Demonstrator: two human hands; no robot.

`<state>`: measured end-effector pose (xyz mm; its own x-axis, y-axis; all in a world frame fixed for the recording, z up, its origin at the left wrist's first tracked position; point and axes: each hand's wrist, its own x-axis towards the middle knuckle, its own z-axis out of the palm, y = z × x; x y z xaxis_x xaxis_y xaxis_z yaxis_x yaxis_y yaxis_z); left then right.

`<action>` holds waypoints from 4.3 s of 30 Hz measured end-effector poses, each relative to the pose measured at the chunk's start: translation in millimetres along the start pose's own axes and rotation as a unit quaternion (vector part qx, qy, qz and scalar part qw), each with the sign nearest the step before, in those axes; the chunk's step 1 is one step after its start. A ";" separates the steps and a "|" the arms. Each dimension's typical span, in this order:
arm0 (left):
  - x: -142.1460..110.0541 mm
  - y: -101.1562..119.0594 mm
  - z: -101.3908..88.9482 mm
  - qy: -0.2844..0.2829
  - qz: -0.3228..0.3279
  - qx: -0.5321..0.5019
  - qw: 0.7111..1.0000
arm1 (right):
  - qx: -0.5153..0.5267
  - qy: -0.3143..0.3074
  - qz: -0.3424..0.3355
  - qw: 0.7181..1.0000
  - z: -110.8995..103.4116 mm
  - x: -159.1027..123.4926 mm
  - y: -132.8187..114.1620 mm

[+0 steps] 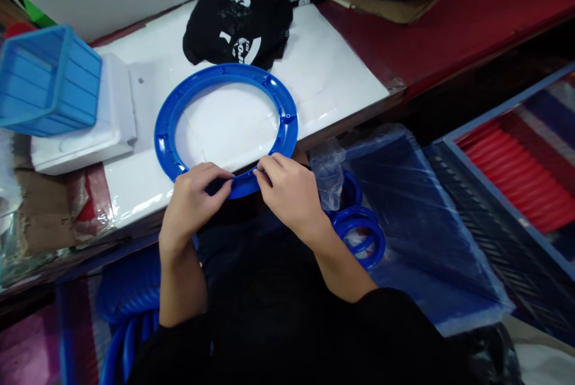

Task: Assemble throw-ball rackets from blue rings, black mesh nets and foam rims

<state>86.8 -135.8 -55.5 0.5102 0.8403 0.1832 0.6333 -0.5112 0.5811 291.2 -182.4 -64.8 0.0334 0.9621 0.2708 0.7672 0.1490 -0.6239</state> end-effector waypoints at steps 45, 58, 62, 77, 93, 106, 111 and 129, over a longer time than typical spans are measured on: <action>2.9 15.6 26.2 0.027 -0.002 0.014 1.000 | 0.048 0.022 -0.004 0.999 -13.5 11.4 17.4; -0.8 14.3 33.5 0.063 0.006 -0.029 0.998 | 0.052 0.032 0.033 0.998 -7.0 5.7 21.2; -1.1 14.2 34.1 0.061 0.011 -0.022 0.998 | 0.058 -0.001 0.003 0.998 -13.8 12.4 25.9; -3.3 9.5 35.0 0.054 0.083 0.073 0.992 | -0.040 -0.035 -0.050 0.997 -14.2 16.1 19.4; 0.8 10.8 24.2 -0.028 0.129 0.157 0.979 | 0.008 -0.094 0.034 0.995 -27.6 27.8 19.2; -0.3 9.2 25.1 -0.013 0.146 0.162 0.976 | 0.050 -0.036 0.002 0.998 -18.0 25.5 25.6; 0.0 9.3 29.8 0.016 0.106 0.128 0.986 | 0.055 -0.038 0.039 0.997 -19.2 24.6 21.8; 4.6 5.7 20.3 -0.028 0.165 0.157 0.973 | -0.083 -0.162 -0.030 0.983 -35.4 47.5 18.2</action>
<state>104.5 -138.6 -67.4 0.7415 0.6140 0.2704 0.5716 -0.7892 0.2246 329.4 -142.1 -37.3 -0.2004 0.9789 0.0398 0.8563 0.1948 -0.4783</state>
